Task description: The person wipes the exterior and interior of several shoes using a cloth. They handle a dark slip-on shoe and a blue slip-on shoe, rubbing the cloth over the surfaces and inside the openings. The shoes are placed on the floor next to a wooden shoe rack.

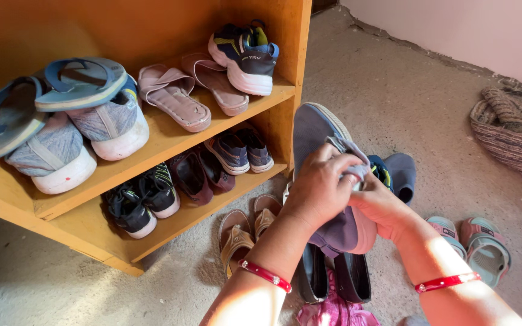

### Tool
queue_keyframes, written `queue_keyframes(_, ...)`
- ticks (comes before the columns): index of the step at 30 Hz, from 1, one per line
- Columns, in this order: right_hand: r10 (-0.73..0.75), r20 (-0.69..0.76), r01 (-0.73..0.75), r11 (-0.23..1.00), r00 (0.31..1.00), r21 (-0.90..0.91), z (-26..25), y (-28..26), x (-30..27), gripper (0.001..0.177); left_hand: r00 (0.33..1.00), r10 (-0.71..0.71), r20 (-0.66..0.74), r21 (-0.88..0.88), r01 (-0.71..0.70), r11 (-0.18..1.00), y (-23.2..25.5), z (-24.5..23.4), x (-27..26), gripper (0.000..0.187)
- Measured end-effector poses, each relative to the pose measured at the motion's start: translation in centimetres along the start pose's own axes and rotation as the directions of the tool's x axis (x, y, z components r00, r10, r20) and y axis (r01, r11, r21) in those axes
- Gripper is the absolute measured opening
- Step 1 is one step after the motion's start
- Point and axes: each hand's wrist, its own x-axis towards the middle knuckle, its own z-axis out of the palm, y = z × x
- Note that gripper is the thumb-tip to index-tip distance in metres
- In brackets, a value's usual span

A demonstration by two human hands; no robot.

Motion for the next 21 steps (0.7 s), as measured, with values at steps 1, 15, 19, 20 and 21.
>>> queue_keyframes(1, 0.032, -0.018, -0.033, 0.999, 0.999, -0.041, 0.0, -0.1, -0.2, 0.096, 0.998, -0.022, -0.053, 0.020, 0.023, 1.000, -0.2, 0.1, 0.1, 0.019)
queue_keyframes(15, -0.019, -0.018, 0.016, 0.985, 1.000, -0.172, 0.6, -0.7, -0.1, 0.092, 0.979, 0.163, -0.124, 0.041, -0.159, 0.986, -0.2, 0.2, -0.3, 0.025)
queue_keyframes(19, -0.003, 0.096, 0.029, 0.963, 0.995, -0.269, 0.3, -0.6, -0.1, 0.102, 0.938, 0.026, -0.344, 0.120, 0.017, 0.993, -2.5, -1.7, 1.7, 0.025)
queue_keyframes(20, 0.008, 0.117, 0.025, 0.961, 0.993, -0.275, 0.2, -0.6, -0.3, 0.102, 0.907, -0.026, -0.421, 0.093, 0.071, 0.993, -2.9, -2.1, 1.9, 0.025)
queue_keyframes(21, 0.019, 0.137, 0.020, 0.960, 0.990, -0.281, 0.2, -0.6, -0.5, 0.102, 0.900, -0.043, -0.433, 0.097, 0.094, 0.991, -2.9, -2.2, 2.1, 0.026)
